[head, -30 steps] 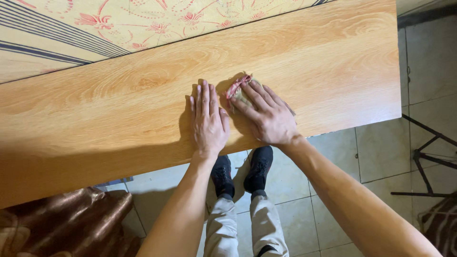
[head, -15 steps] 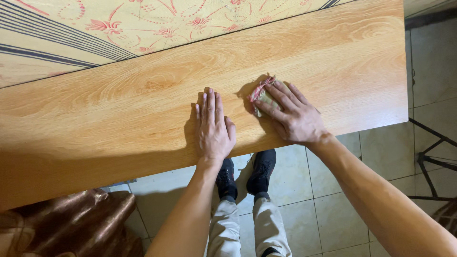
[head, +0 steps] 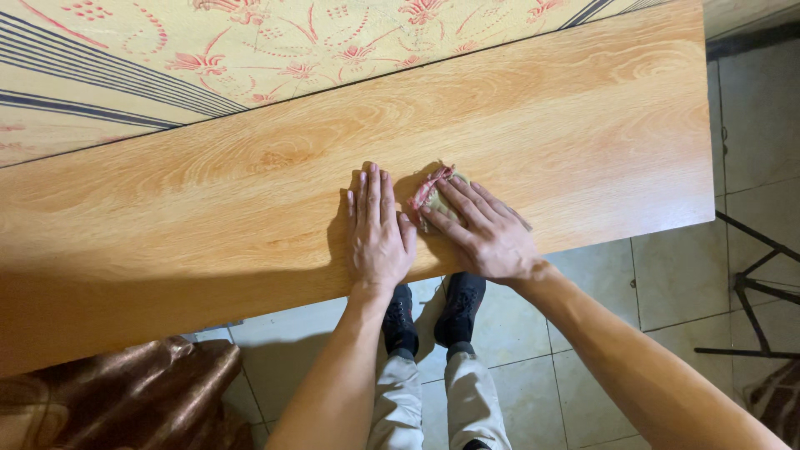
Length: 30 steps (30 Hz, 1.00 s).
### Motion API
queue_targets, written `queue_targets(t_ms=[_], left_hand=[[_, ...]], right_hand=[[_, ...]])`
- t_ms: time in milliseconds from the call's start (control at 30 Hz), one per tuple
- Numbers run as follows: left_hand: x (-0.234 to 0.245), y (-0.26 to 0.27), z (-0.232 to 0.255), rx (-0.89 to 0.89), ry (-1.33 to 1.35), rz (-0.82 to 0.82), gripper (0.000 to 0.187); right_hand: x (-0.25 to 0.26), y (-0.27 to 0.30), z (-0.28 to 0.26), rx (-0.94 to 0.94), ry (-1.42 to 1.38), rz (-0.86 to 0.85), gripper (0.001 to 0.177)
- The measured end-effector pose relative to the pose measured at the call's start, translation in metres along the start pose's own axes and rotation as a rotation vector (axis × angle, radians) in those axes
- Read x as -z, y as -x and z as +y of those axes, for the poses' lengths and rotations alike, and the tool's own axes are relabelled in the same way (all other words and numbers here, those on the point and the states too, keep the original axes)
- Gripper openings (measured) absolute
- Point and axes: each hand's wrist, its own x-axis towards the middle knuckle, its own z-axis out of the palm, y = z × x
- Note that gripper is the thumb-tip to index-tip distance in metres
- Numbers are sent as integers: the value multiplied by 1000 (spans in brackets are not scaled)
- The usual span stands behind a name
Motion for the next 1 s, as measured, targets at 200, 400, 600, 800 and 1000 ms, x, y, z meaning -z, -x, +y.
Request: queue_targets(t_ms=[200,400,600,800,1000], left_hand=[[1,-3,-1,-2,-12,12,71],[8,-4,3,11,-10,6,69],[7,-4,2,-27,-3,70,64],[8,-4,2,-25,-10,65,64],[15,-7,1,-13,61,41,63]], right_hand=[[6,4,42,81,66,-7,50],[8,-33,76,47,80,79,50],[-8,-73,77,-31,118,36,57],[-18,-82,49,-36,68,77,58],[-15,-63,22,-6,0,68,53]])
